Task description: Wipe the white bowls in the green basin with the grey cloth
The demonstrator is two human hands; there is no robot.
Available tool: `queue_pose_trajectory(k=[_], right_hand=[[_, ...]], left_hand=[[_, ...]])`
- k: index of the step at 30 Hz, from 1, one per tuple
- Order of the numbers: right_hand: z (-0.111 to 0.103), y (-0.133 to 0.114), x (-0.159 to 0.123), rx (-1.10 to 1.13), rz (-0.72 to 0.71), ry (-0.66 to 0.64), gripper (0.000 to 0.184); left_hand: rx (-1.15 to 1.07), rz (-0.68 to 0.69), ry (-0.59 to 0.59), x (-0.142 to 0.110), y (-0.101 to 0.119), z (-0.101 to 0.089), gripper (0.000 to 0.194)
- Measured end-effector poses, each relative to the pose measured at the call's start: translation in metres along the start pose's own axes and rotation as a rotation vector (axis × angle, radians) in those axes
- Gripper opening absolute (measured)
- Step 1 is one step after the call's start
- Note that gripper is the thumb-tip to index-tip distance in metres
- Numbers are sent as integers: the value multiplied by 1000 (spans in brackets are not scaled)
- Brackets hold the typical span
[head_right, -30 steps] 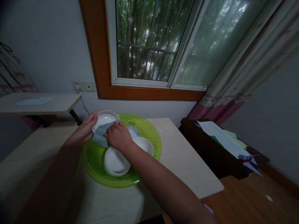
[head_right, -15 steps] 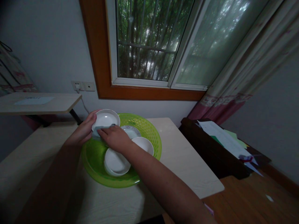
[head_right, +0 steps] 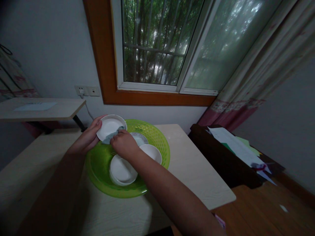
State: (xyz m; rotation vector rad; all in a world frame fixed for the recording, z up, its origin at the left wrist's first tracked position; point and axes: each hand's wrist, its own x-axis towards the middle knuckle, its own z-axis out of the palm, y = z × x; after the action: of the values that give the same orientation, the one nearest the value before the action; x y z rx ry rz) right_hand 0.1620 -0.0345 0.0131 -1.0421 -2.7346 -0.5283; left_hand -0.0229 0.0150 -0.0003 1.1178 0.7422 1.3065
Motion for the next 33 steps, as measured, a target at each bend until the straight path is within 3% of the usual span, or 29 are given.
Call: queue_pose_trajectory(k=[5,12,19,21,26,33], right_hand=[[-5,12,-5,-42,16,34,14],[-2,19,-8,-104,43,122,13],[0,7,-8,24,-1,46,13],[5,4,-7,90,-38,40,22],[21,-2,-6,144,-80,85,66],[27,-8,-3,80,83,131,76]], left_hand=[[-64,-16,40,3,1,-3,51],[-60,-19,7,2,1,0,43],[19,15,37,3,0,2,48],[37,34,52,4,-2,0,48],[36,30,38,5,-3,-1,47],[14,4,31,0,1,5,45]])
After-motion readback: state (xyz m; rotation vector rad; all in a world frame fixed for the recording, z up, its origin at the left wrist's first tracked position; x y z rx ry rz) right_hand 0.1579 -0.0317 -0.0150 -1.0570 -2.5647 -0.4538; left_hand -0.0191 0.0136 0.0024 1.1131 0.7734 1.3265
